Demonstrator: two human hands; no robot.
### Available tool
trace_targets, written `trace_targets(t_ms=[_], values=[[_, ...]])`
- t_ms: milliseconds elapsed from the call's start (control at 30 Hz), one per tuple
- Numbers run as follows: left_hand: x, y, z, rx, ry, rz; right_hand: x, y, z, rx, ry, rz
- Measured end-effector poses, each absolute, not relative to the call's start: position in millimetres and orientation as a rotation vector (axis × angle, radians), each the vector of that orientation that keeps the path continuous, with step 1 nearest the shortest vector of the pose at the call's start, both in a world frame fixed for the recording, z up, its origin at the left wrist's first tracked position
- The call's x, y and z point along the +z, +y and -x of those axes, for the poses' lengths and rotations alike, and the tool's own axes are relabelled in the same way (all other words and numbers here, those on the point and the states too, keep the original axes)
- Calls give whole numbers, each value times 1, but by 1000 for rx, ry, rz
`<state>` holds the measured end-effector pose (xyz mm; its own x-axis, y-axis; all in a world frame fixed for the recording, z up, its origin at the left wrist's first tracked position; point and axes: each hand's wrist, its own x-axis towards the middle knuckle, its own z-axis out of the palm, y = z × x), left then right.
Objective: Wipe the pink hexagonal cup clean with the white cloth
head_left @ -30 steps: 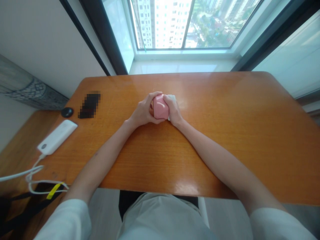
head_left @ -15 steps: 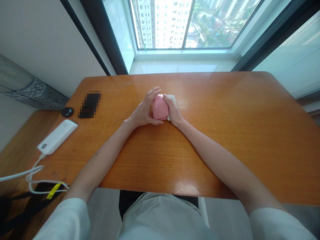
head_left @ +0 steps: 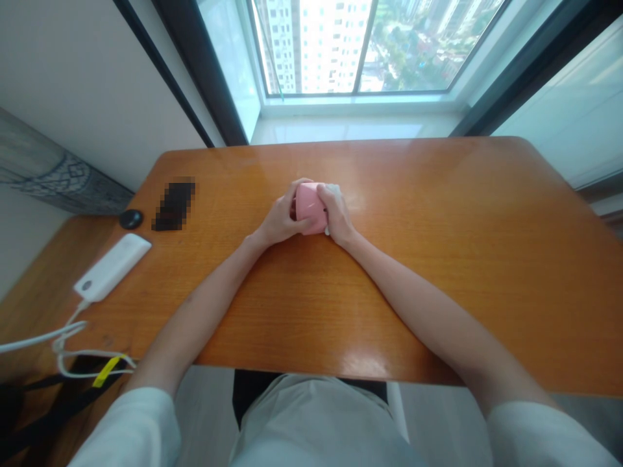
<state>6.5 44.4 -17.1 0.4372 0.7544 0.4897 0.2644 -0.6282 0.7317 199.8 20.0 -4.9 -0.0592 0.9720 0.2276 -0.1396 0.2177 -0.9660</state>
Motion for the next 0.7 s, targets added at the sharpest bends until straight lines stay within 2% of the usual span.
trace_targets(t_ms=[167,367,500,700], values=[[-26,49,-8,1086,796,-2052,2,15,-200,1081,-1250,937],[-27,53,-3,1282,643,-2361,0,21,-200,1114,-1233,915],[-24,56,3,1193,616,-2616,1,23,-200,1110,-1211,948],[-21,53,2,1222,676,-2604,4,22,-200,1110,-1212,944]])
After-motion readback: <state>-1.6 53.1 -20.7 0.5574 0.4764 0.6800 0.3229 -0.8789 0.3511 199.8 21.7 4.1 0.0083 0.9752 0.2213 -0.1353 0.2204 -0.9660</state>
